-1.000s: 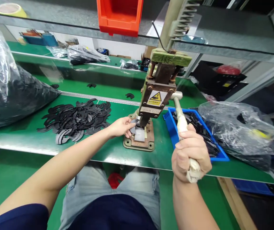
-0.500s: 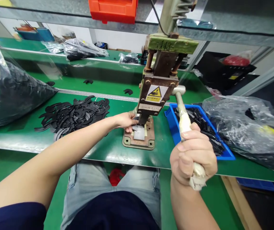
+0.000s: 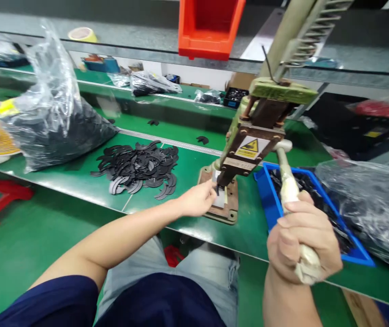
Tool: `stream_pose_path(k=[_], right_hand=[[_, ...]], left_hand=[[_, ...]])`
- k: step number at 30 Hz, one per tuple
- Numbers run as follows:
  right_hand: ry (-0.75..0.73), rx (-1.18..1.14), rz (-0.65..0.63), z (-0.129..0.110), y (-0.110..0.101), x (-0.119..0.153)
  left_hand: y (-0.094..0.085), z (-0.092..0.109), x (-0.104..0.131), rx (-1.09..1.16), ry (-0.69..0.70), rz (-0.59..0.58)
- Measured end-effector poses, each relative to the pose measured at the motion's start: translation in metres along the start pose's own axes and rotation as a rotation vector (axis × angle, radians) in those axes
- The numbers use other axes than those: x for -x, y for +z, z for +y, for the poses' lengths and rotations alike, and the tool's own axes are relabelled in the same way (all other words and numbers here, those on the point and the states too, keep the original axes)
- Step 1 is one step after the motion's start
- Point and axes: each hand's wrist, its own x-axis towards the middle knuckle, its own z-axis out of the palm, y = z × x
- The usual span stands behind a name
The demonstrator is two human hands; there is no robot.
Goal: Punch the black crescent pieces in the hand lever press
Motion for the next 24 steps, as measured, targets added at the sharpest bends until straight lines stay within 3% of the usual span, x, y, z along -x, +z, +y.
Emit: stream_pose_path(k=[2, 4, 7, 9, 13, 18, 21, 24], right_hand=[[-0.024, -0.026, 0.054, 0.006, 0.003, 0.001], [-0.040, -0.042, 0.099, 0.011, 0.005, 0.002], [-0.055, -0.050, 0.144, 0.017, 0.008, 0.003], [-0.066, -0.059, 0.164, 0.019, 0.010, 0.004], [-0.099, -0.070, 0.196, 0.020, 0.013, 0.003], [-0.112, -0.064, 0.174, 0.019, 0.013, 0.002], [-0.095, -0.055, 0.151, 0.018, 0.011, 0.001], [-0.101, -0.052, 0.132, 0.016, 0.011, 0.002]], left_hand=[[-0.007, -0.014, 0.027, -0.039, 0.058, 0.009], [-0.023, -0.036, 0.054, -0.153, 0.042, 0.103], [-0.056, -0.070, 0.084, -0.431, -0.088, 0.273], [-0.073, -0.086, 0.096, -0.605, -0.177, 0.319], [-0.080, -0.098, 0.103, -0.757, -0.241, 0.280], [-0.074, -0.101, 0.095, -0.563, -0.362, 0.227], [-0.080, -0.102, 0.093, -0.505, -0.431, 0.199], [-0.089, -0.099, 0.094, -0.466, -0.411, 0.215]])
